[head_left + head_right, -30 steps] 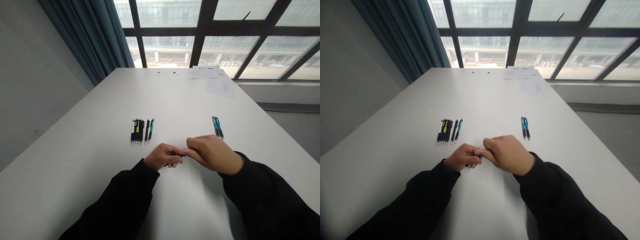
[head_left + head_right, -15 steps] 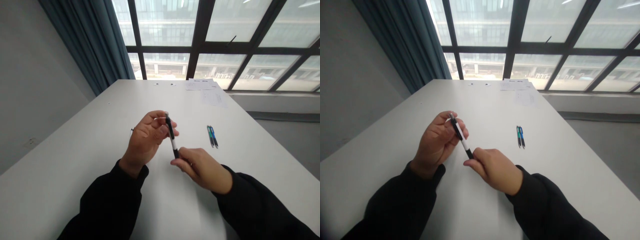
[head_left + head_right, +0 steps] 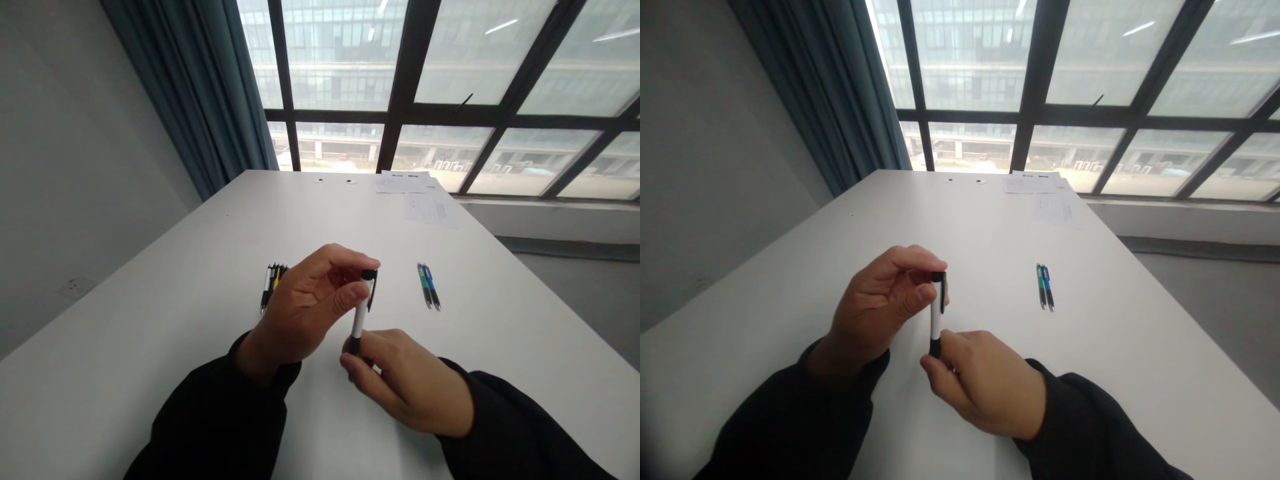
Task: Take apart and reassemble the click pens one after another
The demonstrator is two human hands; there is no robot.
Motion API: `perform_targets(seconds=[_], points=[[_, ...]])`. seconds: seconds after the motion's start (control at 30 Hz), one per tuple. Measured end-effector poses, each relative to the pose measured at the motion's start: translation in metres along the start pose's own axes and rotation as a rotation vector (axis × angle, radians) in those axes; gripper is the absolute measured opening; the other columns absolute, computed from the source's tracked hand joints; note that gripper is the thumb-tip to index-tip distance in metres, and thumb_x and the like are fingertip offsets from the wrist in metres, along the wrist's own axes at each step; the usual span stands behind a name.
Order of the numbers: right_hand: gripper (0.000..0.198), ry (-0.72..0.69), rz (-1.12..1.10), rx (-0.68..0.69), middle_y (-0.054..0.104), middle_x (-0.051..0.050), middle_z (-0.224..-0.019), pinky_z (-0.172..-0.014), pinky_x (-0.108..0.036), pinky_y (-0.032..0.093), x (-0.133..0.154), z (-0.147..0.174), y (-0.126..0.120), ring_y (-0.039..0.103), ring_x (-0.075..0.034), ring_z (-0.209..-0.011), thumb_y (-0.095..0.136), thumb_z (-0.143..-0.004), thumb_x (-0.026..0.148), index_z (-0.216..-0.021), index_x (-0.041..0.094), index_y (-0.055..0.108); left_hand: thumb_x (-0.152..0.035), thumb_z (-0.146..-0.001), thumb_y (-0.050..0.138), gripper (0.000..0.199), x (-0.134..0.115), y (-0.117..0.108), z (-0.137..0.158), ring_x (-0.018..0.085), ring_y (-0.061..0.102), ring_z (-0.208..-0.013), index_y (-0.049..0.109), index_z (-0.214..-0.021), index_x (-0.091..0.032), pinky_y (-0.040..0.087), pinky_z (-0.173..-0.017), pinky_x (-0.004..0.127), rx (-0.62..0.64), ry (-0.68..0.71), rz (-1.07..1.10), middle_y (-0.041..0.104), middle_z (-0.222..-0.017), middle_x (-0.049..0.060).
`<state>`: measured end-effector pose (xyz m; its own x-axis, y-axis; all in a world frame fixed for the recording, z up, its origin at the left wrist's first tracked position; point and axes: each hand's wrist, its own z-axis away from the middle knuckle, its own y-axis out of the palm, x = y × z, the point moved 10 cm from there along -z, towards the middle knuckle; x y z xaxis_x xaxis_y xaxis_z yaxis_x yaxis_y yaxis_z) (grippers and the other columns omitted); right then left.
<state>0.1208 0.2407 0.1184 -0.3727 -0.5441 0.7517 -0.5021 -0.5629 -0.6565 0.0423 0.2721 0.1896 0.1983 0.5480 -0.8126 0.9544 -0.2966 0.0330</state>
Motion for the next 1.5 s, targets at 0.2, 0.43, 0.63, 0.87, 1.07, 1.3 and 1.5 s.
perform_targets(seconds=[0.2,0.43,0.63,0.87,1.07,1.3,1.5], points=[[0.025,-0.012,0.065,-0.070,0.049,0.002,-0.065,-0.057,-0.026,0.034,-0.002,0.000,-0.002,0.043,-0.012,-0.055,0.040,-0.100,0.030,-0.076,0.022,0.040,-0.013,-0.090,0.066,0.025,-0.009,-0.002,0.001,0.012,0.063,-0.088,0.070,-0.113,-0.022,0.056,-0.077,0.020,-0.056,0.064,-0.157,0.066,-0.099,0.003],[0.029,-0.040,0.432,-0.405,0.051,0.002,-0.060,-0.053,-0.028,0.026,-0.010,0.003,-0.005,0.045,-0.013,-0.050,0.041,-0.102,0.028,-0.075,0.021,0.045,-0.024,-0.089,0.068,0.029,0.028,-0.037,-0.003,0.011,0.062,-0.078,0.066,-0.117,-0.020,0.055,-0.069,0.021,-0.307,-0.085,-0.239,0.063,-0.090,0.001],[0.031,0.103,0.671,-0.477,0.064,-0.003,-0.062,-0.052,-0.029,0.026,-0.063,0.014,0.005,0.059,-0.014,-0.050,0.038,-0.102,0.024,-0.078,0.016,0.056,-0.035,-0.085,0.071,0.046,0.102,-0.043,0.004,0.012,0.065,-0.080,0.055,-0.126,-0.020,0.055,-0.074,0.028,-0.371,-0.269,-0.172,0.060,-0.099,0.003],[0.033,0.717,0.808,-0.310,0.075,-0.009,-0.074,-0.050,-0.029,0.025,-0.180,0.053,-0.025,0.070,-0.022,-0.062,0.039,-0.103,0.031,-0.089,0.016,0.065,-0.049,-0.086,0.063,0.049,0.206,-0.002,0.052,0.012,0.061,-0.071,0.050,-0.119,-0.016,0.049,-0.061,0.026,-0.239,-0.585,-0.213,0.060,-0.104,0.007],[0.037,0.880,0.798,-0.294,0.076,-0.013,-0.084,-0.058,-0.030,0.041,-0.213,0.064,-0.054,0.074,-0.026,-0.075,0.034,-0.104,0.035,-0.096,0.017,0.065,-0.044,-0.088,0.060,0.031,0.222,0.015,0.064,0.010,0.053,-0.064,0.058,-0.102,-0.016,0.043,-0.059,0.023,-0.040,-0.676,-0.190,0.058,-0.079,-0.001],[0.041,0.958,0.742,-0.259,0.076,-0.016,-0.090,-0.070,-0.034,0.050,-0.228,0.071,-0.061,0.075,-0.027,-0.080,0.031,-0.104,0.036,-0.100,0.016,0.066,-0.043,-0.088,0.062,0.029,0.222,0.013,0.063,0.010,0.051,-0.064,0.058,-0.100,-0.016,0.041,-0.058,0.023,0.000,-0.725,-0.165,0.057,-0.078,-0.002],[0.043,0.988,0.737,-0.256,0.075,-0.017,-0.089,-0.071,-0.038,0.052,-0.231,0.075,-0.066,0.075,-0.030,-0.082,0.030,-0.103,0.037,-0.100,0.016,0.067,-0.042,-0.089,0.061,0.028,0.221,0.014,0.065,0.010,0.051,-0.064,0.058,-0.100,-0.016,0.041,-0.058,0.023,0.020,-0.727,-0.172,0.058,-0.079,-0.001]])
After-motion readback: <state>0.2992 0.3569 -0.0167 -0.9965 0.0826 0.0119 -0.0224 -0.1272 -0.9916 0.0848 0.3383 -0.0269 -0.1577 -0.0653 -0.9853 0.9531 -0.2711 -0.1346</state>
